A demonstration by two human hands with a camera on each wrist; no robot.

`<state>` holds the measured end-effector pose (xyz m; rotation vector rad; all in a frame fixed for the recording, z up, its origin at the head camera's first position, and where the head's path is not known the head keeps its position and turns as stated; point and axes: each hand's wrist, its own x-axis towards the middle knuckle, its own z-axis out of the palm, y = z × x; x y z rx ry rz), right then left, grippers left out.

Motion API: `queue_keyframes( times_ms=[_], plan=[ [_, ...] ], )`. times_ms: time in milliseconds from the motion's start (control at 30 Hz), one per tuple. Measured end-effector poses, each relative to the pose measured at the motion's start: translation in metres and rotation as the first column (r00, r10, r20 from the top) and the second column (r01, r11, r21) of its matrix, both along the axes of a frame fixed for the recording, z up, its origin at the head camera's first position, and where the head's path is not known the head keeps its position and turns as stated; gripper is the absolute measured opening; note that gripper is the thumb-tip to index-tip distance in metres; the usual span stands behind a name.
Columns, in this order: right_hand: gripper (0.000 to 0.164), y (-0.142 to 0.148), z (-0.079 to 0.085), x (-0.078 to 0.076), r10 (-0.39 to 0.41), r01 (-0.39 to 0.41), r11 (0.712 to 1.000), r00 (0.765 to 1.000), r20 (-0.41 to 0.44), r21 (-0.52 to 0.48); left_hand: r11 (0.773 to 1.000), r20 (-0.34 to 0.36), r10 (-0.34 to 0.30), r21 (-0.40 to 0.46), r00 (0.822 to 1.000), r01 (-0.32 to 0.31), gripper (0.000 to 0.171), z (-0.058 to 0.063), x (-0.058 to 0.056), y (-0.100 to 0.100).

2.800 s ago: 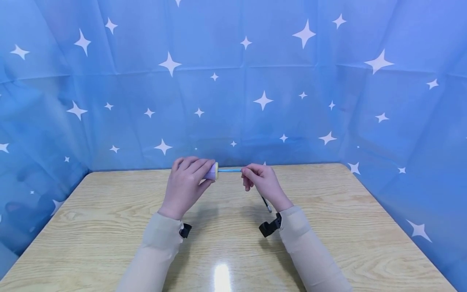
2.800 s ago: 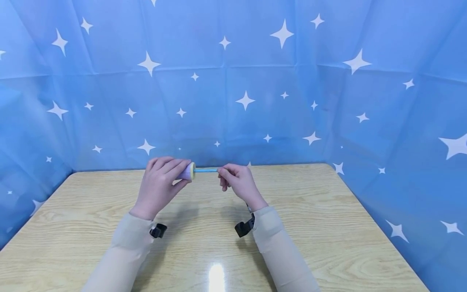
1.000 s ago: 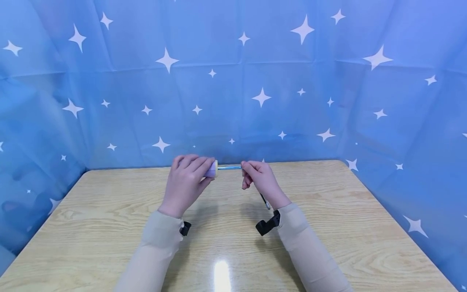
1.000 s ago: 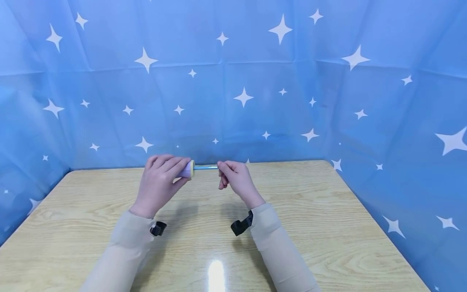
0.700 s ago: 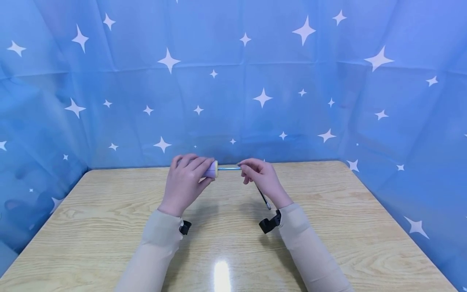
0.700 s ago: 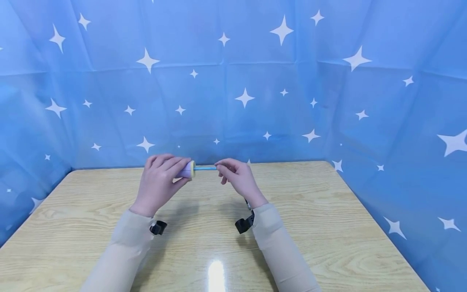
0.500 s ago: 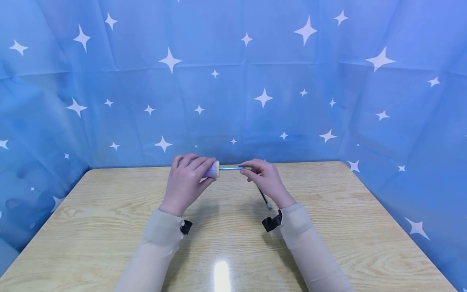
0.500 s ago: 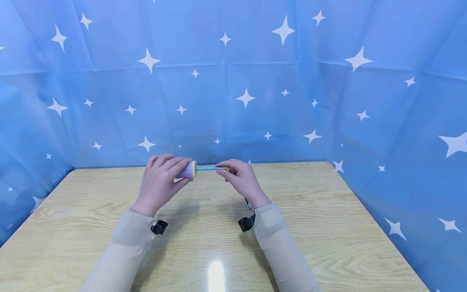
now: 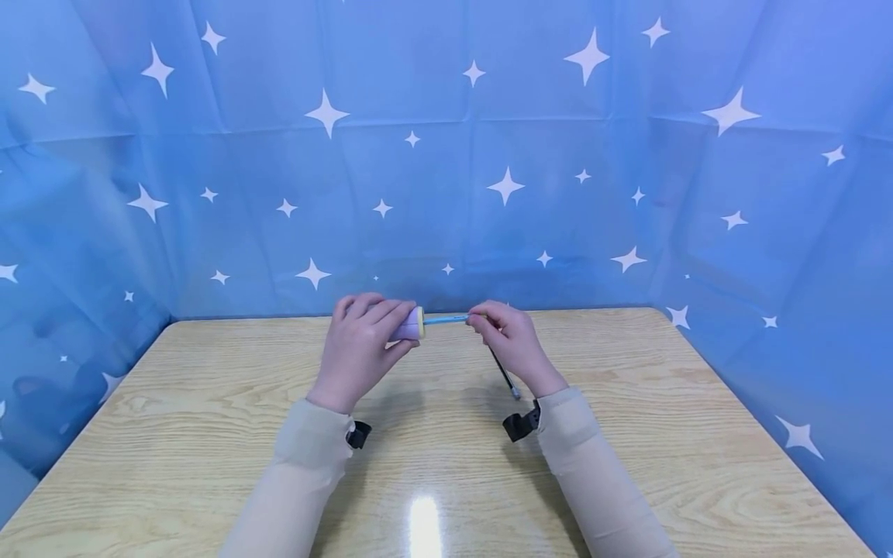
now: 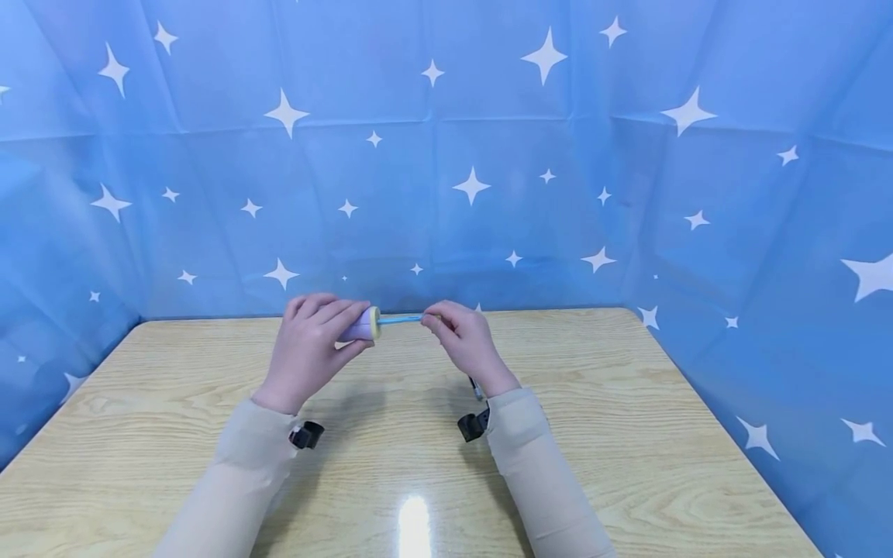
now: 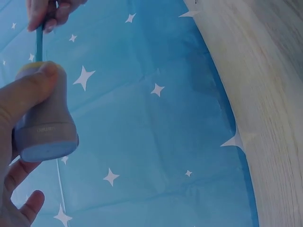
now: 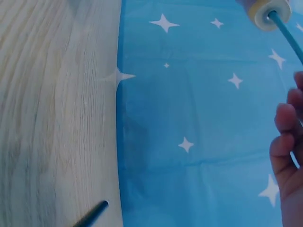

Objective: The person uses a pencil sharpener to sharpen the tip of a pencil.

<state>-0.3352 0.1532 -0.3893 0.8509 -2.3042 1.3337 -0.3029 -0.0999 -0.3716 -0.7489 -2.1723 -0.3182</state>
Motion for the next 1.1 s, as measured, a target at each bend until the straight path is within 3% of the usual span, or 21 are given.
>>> queue_keyframes(
  times_ms=[133, 300, 467, 567, 767, 833, 900, 1033, 1100],
  plan=[
    [0.019, -0.002, -0.001, 0.001, 0.002, -0.002, 1.0, 1.0, 0.026, -0.018, 1.0, -0.018, 0.001, 0.002, 1.0, -0.001, 0.049, -0.001, 0.0, 0.002],
    [0.028, -0.006, 0.004, 0.007, 0.013, -0.006, 0.999, 0.99, 0.138, -0.049, 1.0, -0.055, -0.005, 0.011, 0.998, 0.006, 0.048, -0.001, -0.001, 0.001],
    [0.039, -0.006, 0.005, 0.004, 0.032, -0.008, 0.996, 0.967, 0.253, -0.093, 1.0, -0.086, -0.015, 0.011, 0.996, 0.016, 0.048, -0.001, -0.002, 0.003],
    [0.045, -0.005, 0.008, 0.004, 0.07, -0.028, 0.992, 0.934, 0.351, -0.122, 1.0, -0.106, -0.016, 0.005, 0.994, 0.016, 0.046, -0.002, -0.002, 0.004],
    [0.051, -0.004, 0.012, 0.004, 0.197, -0.063, 0.966, 0.81, 0.552, -0.252, 0.999, -0.151, 0.012, -0.033, 0.988, -0.017, 0.042, -0.003, 0.0, 0.007],
    [0.049, -0.004, 0.011, 0.002, 0.205, -0.053, 0.962, 0.791, 0.577, -0.269, 0.999, -0.159, 0.018, -0.039, 0.987, -0.024, 0.042, -0.004, -0.001, 0.007],
    [0.047, -0.004, 0.01, 0.001, 0.18, -0.052, 0.97, 0.806, 0.564, -0.236, 0.999, -0.156, 0.015, -0.032, 0.988, -0.02, 0.043, -0.004, -0.002, 0.007],
    [0.032, -0.003, 0.007, 0.001, 0.044, -0.022, 0.998, 0.928, 0.37, -0.063, 1.0, -0.107, 0.012, -0.016, 0.994, -0.014, 0.047, -0.004, -0.003, 0.003],
    [0.024, -0.001, 0.007, 0.002, -0.009, 0.005, 1.0, 0.97, 0.241, 0.017, 1.0, -0.074, 0.013, -0.01, 0.997, -0.013, 0.049, -0.004, -0.002, 0.002]
  ],
)
